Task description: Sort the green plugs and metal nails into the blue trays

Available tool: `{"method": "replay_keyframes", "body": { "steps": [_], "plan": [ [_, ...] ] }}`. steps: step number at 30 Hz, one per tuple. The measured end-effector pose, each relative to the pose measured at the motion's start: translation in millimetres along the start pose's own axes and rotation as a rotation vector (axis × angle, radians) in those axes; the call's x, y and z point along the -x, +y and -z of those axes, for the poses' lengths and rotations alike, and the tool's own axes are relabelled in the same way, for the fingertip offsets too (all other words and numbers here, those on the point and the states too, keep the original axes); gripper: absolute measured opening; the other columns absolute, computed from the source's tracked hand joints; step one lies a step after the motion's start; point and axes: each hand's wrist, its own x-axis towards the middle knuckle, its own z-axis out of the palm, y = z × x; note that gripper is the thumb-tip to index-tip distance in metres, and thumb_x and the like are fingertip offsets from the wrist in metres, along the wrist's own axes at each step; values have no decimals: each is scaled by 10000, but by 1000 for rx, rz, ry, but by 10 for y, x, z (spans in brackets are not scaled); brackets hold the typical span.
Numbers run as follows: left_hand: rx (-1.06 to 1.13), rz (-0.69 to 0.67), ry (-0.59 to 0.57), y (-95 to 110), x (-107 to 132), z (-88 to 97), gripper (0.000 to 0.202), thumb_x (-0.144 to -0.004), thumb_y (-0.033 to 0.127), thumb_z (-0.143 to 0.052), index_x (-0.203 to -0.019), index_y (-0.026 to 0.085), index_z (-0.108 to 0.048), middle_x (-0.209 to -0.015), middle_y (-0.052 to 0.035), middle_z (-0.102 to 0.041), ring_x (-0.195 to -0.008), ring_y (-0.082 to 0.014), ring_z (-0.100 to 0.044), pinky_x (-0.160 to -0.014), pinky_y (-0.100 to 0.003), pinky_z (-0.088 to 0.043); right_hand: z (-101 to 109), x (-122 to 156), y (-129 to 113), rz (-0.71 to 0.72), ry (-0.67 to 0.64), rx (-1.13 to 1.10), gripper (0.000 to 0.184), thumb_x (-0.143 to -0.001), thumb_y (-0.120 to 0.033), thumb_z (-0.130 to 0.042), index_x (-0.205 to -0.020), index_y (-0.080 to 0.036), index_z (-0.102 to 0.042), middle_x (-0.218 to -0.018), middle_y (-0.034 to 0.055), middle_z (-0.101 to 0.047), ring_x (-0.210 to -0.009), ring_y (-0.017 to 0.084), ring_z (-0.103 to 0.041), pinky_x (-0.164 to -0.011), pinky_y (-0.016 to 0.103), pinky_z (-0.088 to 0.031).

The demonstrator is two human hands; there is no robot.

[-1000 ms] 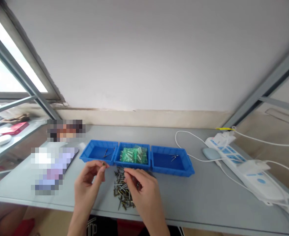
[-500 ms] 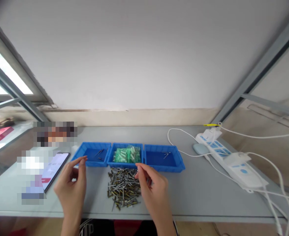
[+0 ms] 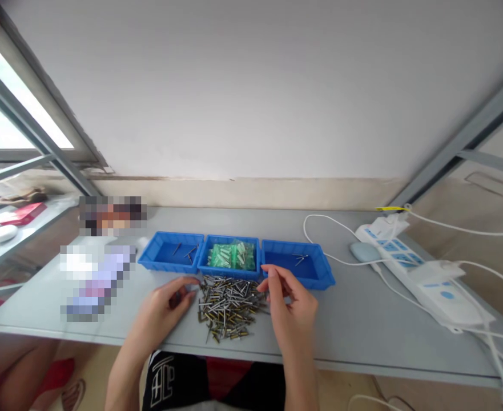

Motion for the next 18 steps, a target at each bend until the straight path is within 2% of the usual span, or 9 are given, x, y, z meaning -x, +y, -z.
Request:
{"method": "replay_keyframes", "body": {
  "steps": [5,9,14,18],
  "plan": [
    [-50,-8,-3,0,-25,0,242,-1003,323,-542,-1089,271,-762,-763,4,-692,-648,-185,-615,-641,-274,-394,9,15,-2,-35,3,-31,387,-973,-572,-717,-998,-205,-839,-687,39,-741,-589,164,-609,-542,250,-534],
    [-31,24,-40,-50,-30,22,218,-990,356,-539,-982,248,-729,-674,23,-619,-610,-187,-580,-610,-272,-362,64,33,30,-55,1,-27,380,-981,-572,-711,-1018,-215,-837,-697,30,-744,-594,152,-604,-561,239,-533],
    [-11,56,-69,-172,24,72,245,-1011,396,-515,-977,238,-699,-678,19,-624,-619,-194,-581,-610,-282,-368,134,35,28,-61,-2,-4,399,-976,-583,-702,-1023,-209,-834,-705,36,-752,-601,155,-612,-566,239,-530],
    [11,48,8,-227,92,131,240,-1038,424,-494,-997,243,-646,-731,9,-662,-642,-201,-601,-626,-295,-402,93,36,-23,-30,-33,21,382,-993,-556,-687,-1035,-204,-830,-706,34,-748,-588,155,-608,-552,244,-521]
  ]
}}
